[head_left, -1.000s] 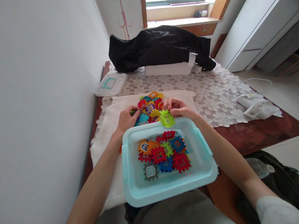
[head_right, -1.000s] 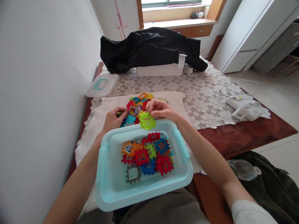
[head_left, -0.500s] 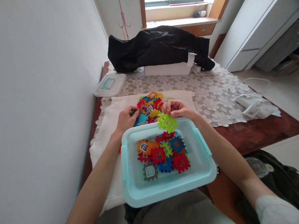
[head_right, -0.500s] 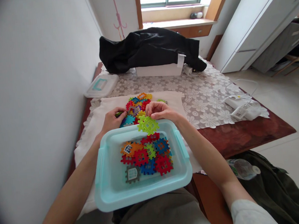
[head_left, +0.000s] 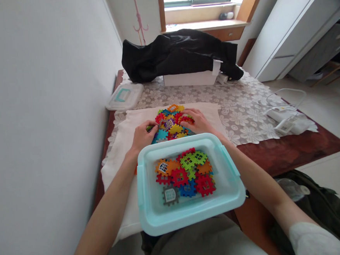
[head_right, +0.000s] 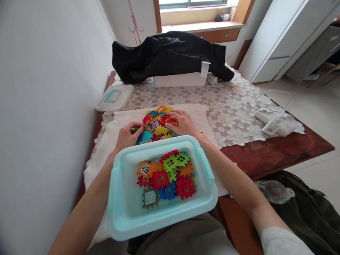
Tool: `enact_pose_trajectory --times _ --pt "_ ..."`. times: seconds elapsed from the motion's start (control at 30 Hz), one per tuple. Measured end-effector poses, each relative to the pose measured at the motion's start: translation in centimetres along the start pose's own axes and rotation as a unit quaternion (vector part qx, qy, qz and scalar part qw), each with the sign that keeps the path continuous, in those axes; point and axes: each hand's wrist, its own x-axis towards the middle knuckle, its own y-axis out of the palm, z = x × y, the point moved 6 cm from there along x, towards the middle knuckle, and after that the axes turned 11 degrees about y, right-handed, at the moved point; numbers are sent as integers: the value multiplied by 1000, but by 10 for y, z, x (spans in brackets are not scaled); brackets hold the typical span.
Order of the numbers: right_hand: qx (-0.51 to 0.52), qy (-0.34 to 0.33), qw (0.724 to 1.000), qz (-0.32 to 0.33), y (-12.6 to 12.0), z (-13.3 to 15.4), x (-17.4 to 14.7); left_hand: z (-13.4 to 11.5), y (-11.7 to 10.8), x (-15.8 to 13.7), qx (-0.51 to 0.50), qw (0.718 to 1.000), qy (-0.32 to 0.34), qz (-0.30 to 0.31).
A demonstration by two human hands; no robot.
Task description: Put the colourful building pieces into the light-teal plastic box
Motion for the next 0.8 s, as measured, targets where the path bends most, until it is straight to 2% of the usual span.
enact_pose_trajectory --times 0.07,0.17,0.3,0.53,0.8 --pt "-85 -12 996 20 10 -7 1 0 0 0 0 1000 -4 0" --pt "-115 -39 991 51 20 -15 2 0 -1 0 -2 1000 -5 -1" --pt "-76 -58 995 42 19 -17 6 -1 -1 0 -5 1000 -3 -4" --pt "34 -32 998 30 13 -11 5 0 -1 0 -5 1000 -2 -3" --pt "141 -14 990 23 5 -5 3 0 -1 -1 -3 1000 0 -3"
